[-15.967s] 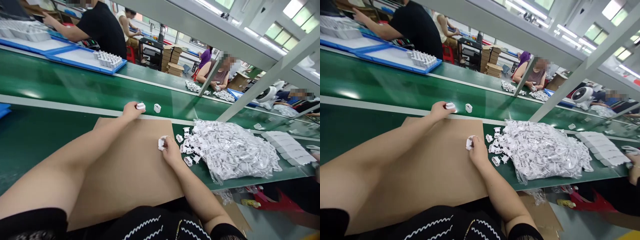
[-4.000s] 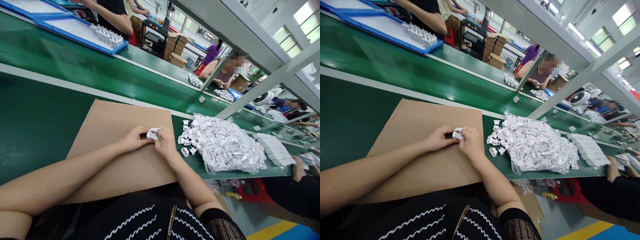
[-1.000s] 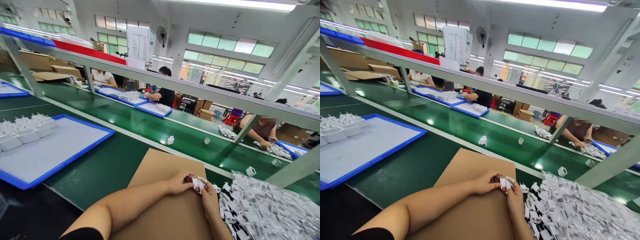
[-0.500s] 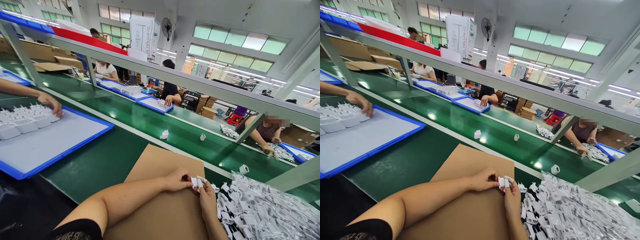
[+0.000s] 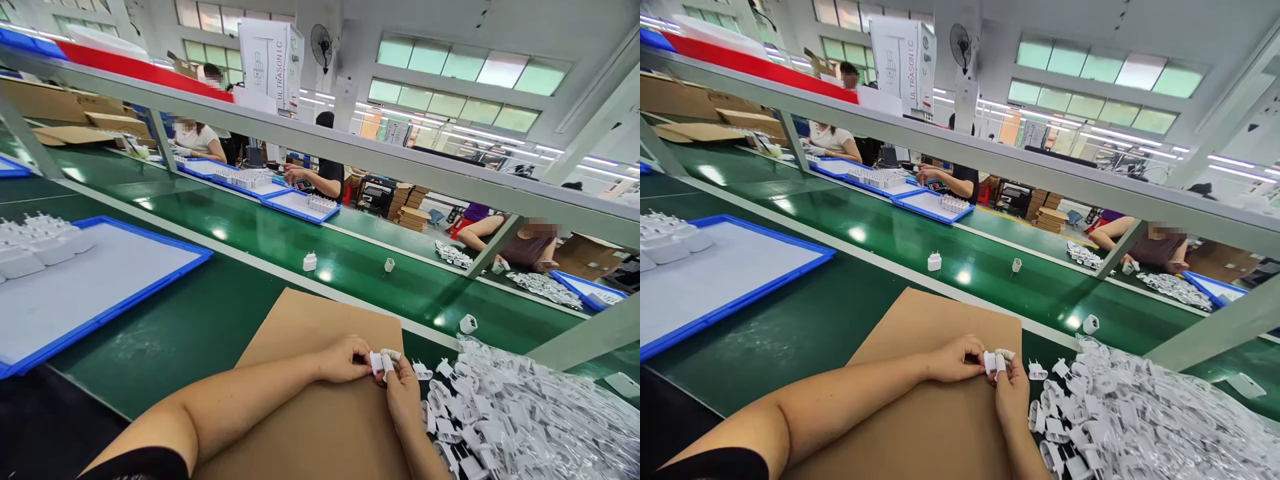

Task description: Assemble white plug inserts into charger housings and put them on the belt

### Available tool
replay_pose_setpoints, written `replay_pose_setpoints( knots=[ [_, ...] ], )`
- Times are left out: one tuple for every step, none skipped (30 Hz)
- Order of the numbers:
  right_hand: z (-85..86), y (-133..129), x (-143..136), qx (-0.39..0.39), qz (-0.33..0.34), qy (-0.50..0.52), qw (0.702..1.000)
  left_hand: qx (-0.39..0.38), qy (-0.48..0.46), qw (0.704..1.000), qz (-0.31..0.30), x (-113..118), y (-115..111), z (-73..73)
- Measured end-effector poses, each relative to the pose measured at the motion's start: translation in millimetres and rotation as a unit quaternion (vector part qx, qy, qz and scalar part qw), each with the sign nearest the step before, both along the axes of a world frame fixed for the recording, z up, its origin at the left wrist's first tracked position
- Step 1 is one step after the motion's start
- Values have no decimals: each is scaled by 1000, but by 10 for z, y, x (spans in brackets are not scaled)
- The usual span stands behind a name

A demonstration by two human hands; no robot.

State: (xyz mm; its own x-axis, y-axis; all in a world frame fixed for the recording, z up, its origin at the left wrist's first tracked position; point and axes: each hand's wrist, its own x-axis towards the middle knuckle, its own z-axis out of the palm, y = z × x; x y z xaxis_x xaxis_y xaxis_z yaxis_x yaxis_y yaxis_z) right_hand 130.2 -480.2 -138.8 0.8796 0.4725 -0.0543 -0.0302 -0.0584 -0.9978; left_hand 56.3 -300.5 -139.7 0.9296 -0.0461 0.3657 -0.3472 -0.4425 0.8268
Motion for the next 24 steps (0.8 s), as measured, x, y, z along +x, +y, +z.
replay_pose_setpoints(
  knots=[
    [5, 1, -3, 1, 1, 0, 1000, 1, -1, 1000, 0, 1, 0, 0],
    [14, 1, -7, 3, 2, 2, 1000, 1, -2, 1000, 1, 2, -1, 1],
    [23, 0, -12, 5, 3, 4, 1000, 2, -2, 1000, 1, 2, -2, 2],
    [34, -2, -18, 8, 5, 6, 1000, 4, -2, 1000, 1, 1, -4, 4],
    [43, -5, -24, 11, 7, 9, 1000, 6, -2, 1000, 1, -1, -7, 7],
    [51, -8, -28, 13, 9, 11, 1000, 9, -2, 1000, 1, -3, -10, 10],
    [56, -11, -31, 16, 11, 13, 1000, 12, -2, 1000, 0, -6, -12, 13],
    [58, -13, -32, 17, 12, 13, 1000, 15, -3, 1000, 1, -9, -14, 15],
    [57, -15, -31, 18, 14, 13, 1000, 18, -4, 1000, 2, -11, -16, 17],
    [53, -16, -28, 19, 16, 12, 1000, 20, -5, 1000, 2, -13, -17, 17],
    [48, -17, -23, 18, 18, 10, 1000, 21, -6, 1000, 2, -13, -17, 17],
    [41, -18, -17, 16, 21, 9, 1000, 22, -7, 1000, 2, -14, -18, 16],
    [35, -18, -12, 15, 24, 7, 1000, 23, -7, 1000, 2, -14, -17, 16],
    [29, -19, -8, 15, 26, 6, 1000, 24, -8, 1000, 3, -15, -17, 16],
    [26, -20, -7, 14, 28, 5, 999, 25, -9, 1000, 3, -17, -17, 17],
    [24, -21, -9, 15, 31, 4, 999, 26, -10, 1000, 4, -19, -16, 19],
    [23, -23, -12, 16, 33, 2, 999, 27, -11, 1000, 4, -23, -17, 23],
    [24, -26, -18, 17, 35, -2, 999, 28, -12, 1000, 3, -27, -18, 28],
    [24, -29, -24, 16, 38, -7, 999, 29, -12, 999, 2, -32, -20, 34],
    [22, -33, -29, 14, 41, -14, 999, 30, -12, 999, 1, -37, -24, 40],
    [20, -38, -33, 11, 46, -21, 999, 30, -13, 999, 2, -42, -28, 47],
    [15, -42, -34, 9, 52, -28, 998, 31, -13, 999, 4, -46, -33, 52],
    [9, -46, -33, 5, 58, -34, 998, 30, -14, 999, 6, -49, -38, 55],
    [2, -49, -30, 2, 64, -40, 997, 31, -14, 999, 8, -51, -42, 57]
  ],
)
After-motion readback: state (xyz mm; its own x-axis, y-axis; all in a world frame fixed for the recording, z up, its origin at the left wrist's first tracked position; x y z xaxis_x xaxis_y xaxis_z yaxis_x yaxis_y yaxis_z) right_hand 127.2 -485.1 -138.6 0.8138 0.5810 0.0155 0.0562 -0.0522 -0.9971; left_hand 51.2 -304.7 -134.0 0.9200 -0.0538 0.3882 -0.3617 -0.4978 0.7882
